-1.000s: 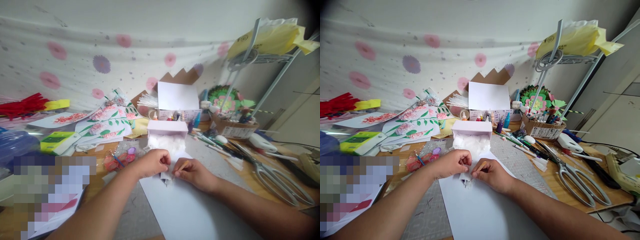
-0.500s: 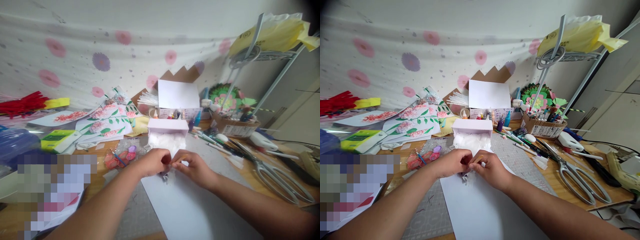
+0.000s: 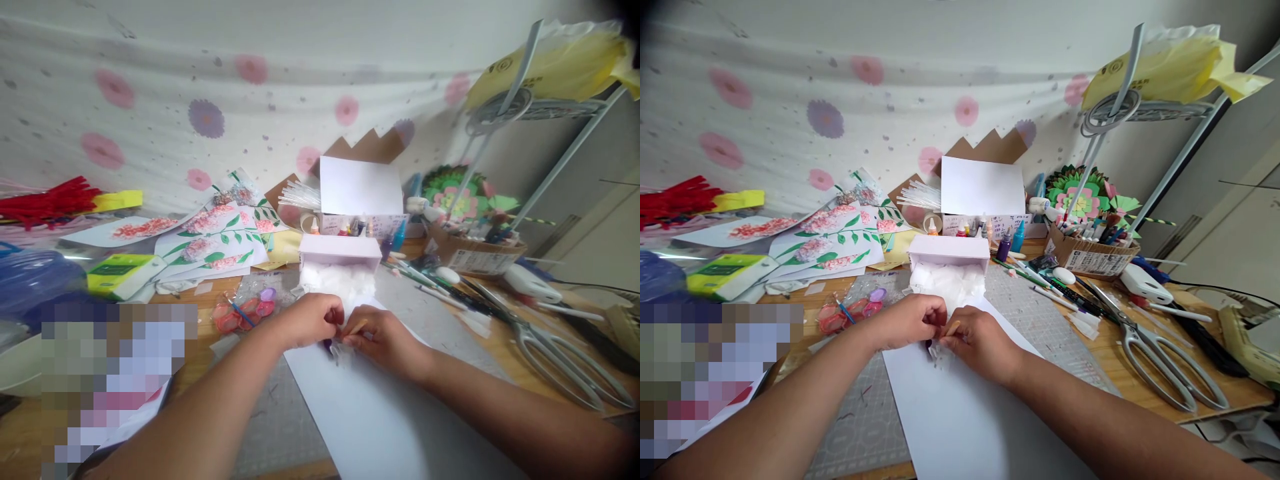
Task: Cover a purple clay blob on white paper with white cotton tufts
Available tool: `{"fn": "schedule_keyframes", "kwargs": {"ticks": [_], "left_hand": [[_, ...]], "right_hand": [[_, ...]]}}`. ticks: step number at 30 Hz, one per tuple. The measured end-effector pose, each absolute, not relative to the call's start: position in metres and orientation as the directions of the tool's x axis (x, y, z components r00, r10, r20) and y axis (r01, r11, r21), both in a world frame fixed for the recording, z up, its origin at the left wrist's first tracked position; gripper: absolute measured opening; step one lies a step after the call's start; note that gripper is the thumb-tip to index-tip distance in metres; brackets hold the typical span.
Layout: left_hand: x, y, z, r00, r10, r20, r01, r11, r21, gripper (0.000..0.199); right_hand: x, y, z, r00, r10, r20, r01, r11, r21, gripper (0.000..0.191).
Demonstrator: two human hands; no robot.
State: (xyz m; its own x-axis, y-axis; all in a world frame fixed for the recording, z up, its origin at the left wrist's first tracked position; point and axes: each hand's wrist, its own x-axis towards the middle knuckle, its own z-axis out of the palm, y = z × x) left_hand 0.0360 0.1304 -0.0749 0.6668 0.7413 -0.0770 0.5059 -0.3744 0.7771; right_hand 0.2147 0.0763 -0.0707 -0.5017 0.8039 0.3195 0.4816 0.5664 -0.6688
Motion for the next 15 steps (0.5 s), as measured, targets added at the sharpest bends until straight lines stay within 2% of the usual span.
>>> {"fn": "schedule_keyframes", "kwargs": {"ticks": [8,12,15], "left_hand": [[0.031,0.133,-0.072,0.664,0.740,-0.110,0.510,-0.340,0.790,0.014],[0.030,0.132,-0.068,0.695,0.706,-0.136,0.483,-0.318,0.815,0.013],[0.030,0.129,-0.061,0.717,0.682,-0.144,0.447,-0.292,0.846,0.013]], "right_hand": [[0.211,0.078,-0.078,-0.456,0.844,0.281,0.478,0.499,-0.723,0.012],[0.220,0.082,-0.077,-0.364,0.897,0.249,0.310,0.370,-0.876,0.020],[0.226,0.086,-0.076,-0.260,0.919,0.296,0.214,0.354,-0.910,0.023]]}}
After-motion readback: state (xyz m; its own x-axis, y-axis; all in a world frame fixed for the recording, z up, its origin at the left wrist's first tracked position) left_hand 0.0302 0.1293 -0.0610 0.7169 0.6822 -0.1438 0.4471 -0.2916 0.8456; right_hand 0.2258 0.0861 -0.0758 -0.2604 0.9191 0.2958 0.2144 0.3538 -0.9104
